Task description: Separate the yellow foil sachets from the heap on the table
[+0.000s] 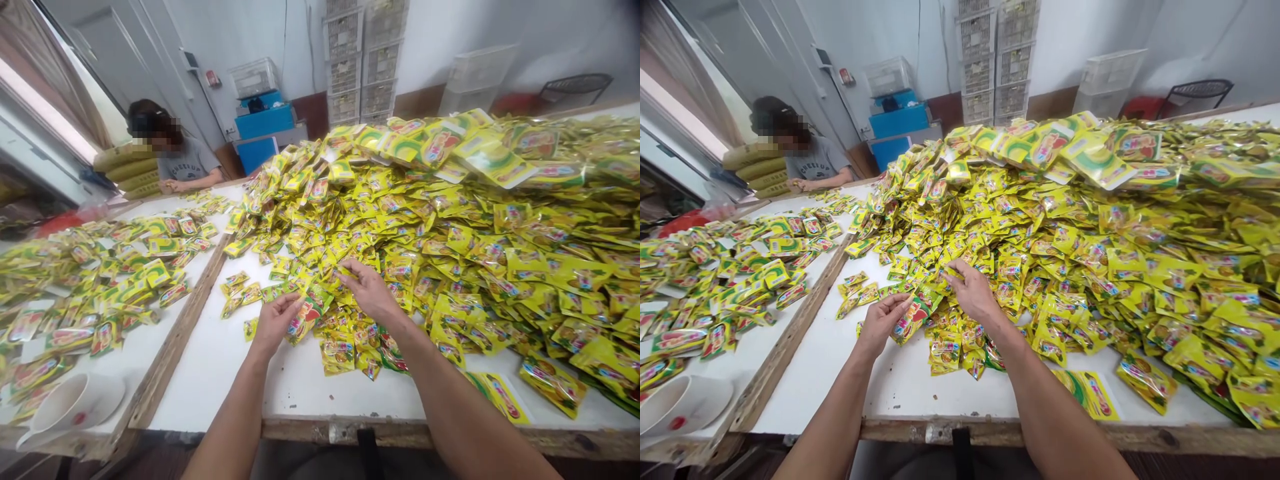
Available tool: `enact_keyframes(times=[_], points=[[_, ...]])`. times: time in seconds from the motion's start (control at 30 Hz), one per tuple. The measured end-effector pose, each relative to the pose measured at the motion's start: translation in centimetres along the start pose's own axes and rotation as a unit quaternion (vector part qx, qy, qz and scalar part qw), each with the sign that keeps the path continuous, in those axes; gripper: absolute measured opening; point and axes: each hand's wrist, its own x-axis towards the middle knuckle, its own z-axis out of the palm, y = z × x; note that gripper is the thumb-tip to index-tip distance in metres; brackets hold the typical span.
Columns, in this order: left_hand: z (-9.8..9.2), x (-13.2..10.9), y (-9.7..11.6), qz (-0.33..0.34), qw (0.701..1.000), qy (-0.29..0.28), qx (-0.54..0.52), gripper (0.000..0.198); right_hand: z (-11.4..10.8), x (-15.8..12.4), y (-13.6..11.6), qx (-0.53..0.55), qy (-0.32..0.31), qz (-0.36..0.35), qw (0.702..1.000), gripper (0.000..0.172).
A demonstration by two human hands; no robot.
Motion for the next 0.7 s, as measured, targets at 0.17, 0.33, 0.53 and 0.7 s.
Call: enact_keyframes(times=[0.17,0.33,0.53,0.7], points=[[0.1,-0.3,0.2,0.021,1.000,-0.014,0.014,0.034,0.2,-0.4,-0.4,-0.081,-0.038,-0.076,0.993,0.019],[0.7,-0.7,0.3,0.020,0.998,-0.057,0.029,0.033,1.6,-1.2,-0.6,-0.100,-0.118,-0.085,0.984,0.016],[1.1,-0.6,0.4,-0.015,0.999,-0.040,-0.028,0.040,1.1,-0.9,-1.0,-0.021,-0.038,-0.031,0.999,0.027],[1.3,-0.8,0.9,-0.028,0.996,-0.020,-0.077,0.039,1.8,-1.0,-1.0,0.037,-0.040,-0.011,0.998,0.014]])
